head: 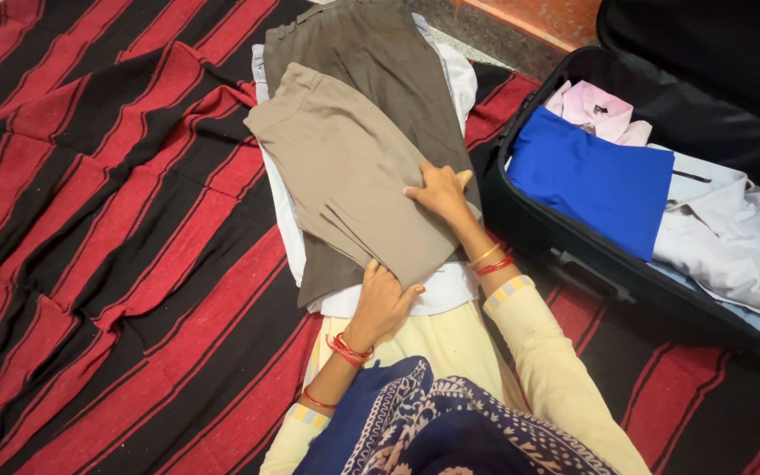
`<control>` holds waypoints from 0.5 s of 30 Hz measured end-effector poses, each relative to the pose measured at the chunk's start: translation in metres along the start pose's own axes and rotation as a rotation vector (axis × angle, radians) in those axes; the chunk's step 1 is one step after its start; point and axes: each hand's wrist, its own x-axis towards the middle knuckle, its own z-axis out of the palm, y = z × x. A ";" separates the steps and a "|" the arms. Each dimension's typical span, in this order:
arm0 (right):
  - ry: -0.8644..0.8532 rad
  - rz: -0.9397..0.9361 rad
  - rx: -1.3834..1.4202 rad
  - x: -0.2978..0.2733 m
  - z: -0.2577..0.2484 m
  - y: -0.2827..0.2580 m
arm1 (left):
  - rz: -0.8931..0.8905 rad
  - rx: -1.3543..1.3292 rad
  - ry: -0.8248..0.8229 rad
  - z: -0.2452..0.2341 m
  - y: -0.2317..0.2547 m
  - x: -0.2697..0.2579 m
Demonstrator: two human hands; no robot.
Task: The person folds several pairs of trousers and a shirt by hand and places them into an open suitcase.
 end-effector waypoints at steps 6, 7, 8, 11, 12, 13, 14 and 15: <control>0.427 -0.154 0.093 -0.002 0.000 0.007 | -0.002 -0.009 0.017 -0.004 0.004 0.005; 0.441 -0.170 0.047 -0.006 0.003 0.006 | -0.016 -0.026 0.017 -0.004 0.006 0.003; 0.456 -0.185 0.001 -0.009 0.006 0.006 | -0.030 -0.034 0.009 -0.002 0.008 0.001; 0.482 -0.199 -0.060 -0.013 0.010 -0.003 | -0.029 -0.027 0.028 -0.004 0.008 0.004; 0.484 -0.198 -0.068 -0.014 0.011 -0.004 | -0.012 -0.018 0.052 -0.003 0.009 0.004; 0.488 -0.201 -0.068 -0.015 0.011 -0.006 | 0.003 -0.008 0.073 -0.003 0.009 0.003; 0.492 -0.204 -0.067 -0.016 0.010 -0.006 | -0.006 -0.005 0.068 -0.003 0.007 0.003; 0.495 -0.200 -0.067 -0.019 0.010 -0.005 | -0.014 -0.006 0.057 -0.002 0.007 0.003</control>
